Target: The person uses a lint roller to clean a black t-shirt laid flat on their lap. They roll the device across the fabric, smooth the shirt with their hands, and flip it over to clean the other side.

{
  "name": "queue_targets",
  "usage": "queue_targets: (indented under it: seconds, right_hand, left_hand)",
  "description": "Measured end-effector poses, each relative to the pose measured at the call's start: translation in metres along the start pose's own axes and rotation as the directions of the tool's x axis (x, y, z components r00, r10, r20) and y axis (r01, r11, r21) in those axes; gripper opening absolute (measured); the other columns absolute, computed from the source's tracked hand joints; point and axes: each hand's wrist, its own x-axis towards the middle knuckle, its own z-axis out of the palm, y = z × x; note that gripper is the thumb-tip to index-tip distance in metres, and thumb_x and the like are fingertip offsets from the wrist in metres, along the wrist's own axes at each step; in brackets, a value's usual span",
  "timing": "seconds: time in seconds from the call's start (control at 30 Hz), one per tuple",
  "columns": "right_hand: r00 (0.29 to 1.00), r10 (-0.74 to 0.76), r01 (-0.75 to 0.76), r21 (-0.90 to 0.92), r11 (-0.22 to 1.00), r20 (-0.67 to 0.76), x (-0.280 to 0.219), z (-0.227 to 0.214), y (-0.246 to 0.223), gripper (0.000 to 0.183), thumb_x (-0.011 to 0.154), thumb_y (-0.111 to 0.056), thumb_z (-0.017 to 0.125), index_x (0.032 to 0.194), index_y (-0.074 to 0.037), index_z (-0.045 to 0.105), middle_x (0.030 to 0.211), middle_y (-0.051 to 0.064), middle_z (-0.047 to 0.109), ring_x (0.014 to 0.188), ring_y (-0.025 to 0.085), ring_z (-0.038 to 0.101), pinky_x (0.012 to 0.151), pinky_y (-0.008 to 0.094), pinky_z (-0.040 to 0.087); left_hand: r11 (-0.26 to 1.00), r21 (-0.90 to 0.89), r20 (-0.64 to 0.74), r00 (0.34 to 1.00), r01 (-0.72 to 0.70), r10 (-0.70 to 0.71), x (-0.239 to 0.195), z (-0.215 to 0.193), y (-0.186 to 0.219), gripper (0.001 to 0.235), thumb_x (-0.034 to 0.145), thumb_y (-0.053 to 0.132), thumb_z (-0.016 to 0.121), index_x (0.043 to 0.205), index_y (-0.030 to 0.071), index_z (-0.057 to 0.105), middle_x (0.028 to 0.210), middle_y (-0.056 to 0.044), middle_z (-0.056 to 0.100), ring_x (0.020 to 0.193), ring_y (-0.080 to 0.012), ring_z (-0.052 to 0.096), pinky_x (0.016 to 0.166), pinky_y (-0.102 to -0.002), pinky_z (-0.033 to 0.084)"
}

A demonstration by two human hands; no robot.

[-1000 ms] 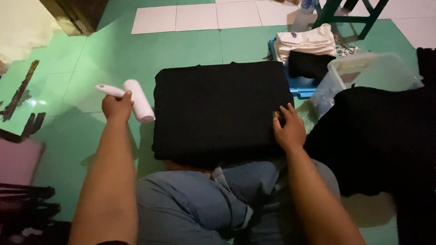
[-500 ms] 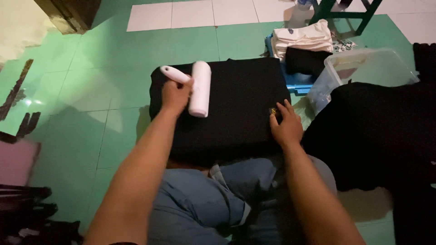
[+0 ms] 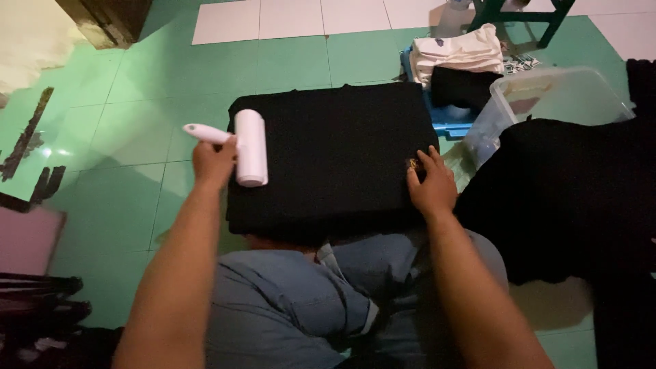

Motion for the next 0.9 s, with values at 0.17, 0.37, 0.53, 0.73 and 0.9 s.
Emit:
queue_targets:
  seconds: [0.17,0.37,0.53,0.73,0.9]
  right_hand:
    - [1.0,-0.011,0.011,-0.024,1.0,0.003,0.001,0.001,0.001,0.05,0.101,-0.04,0.06,0.149,-0.025,0.06,0.164,-0.003,0.042,0.133,0.041,0.054,0.109,0.055,0.045]
    - [1.0,-0.006,0.006,-0.046,0.999,0.007,0.002,0.001,0.002,0.052,0.1,-0.041,0.061,0.149,-0.026,0.059,0.165,-0.002,0.042,0.131,0.042,0.055,0.108,0.056,0.046]
    - [1.0,0.021,-0.02,-0.046,0.999,0.013,0.001,-0.003,-0.003,0.052,0.099,-0.042,0.061,0.149,-0.027,0.059,0.165,-0.004,0.041,0.133,0.04,0.054,0.108,0.055,0.045]
    - [1.0,-0.006,0.006,-0.017,1.0,0.009,0.0,-0.002,0.0,0.052,0.1,-0.04,0.06,0.149,-0.023,0.059,0.165,0.0,0.042,0.134,0.043,0.053,0.108,0.058,0.046]
    - [1.0,0.016,-0.016,-0.046,0.999,0.009,0.001,-0.001,-0.001,0.051,0.101,-0.041,0.059,0.15,-0.027,0.059,0.166,-0.004,0.041,0.136,0.039,0.052,0.109,0.055,0.046]
  left_hand:
    - [0.998,-0.006,-0.104,0.993,0.056,-0.056,0.015,-0.028,-0.053,0.029,0.097,0.032,0.077,0.098,0.004,0.072,0.076,-0.011,0.074,0.07,-0.0252,0.075,0.068,-0.04,0.058]
    - [0.997,-0.034,-0.219,0.973,0.065,-0.071,0.012,-0.032,-0.049,0.027,0.097,0.028,0.078,0.098,0.002,0.07,0.074,-0.01,0.072,0.069,-0.0246,0.075,0.066,-0.038,0.057]
    - [0.997,-0.077,-0.221,0.974,0.025,-0.042,0.014,-0.006,-0.01,0.029,0.095,0.026,0.077,0.096,-0.002,0.072,0.074,-0.014,0.072,0.069,-0.0264,0.074,0.064,-0.04,0.055]
    - [0.965,-0.26,-0.014,0.999,0.044,-0.049,-0.001,0.044,0.048,0.036,0.094,0.027,0.074,0.111,-0.004,0.072,0.087,-0.023,0.073,0.075,-0.0307,0.076,0.063,-0.04,0.06]
    - [0.981,-0.181,0.136,0.989,0.074,-0.05,-0.005,0.084,0.034,0.027,0.089,0.027,0.078,0.099,0.002,0.075,0.07,-0.012,0.073,0.059,-0.0218,0.074,0.055,-0.035,0.06]
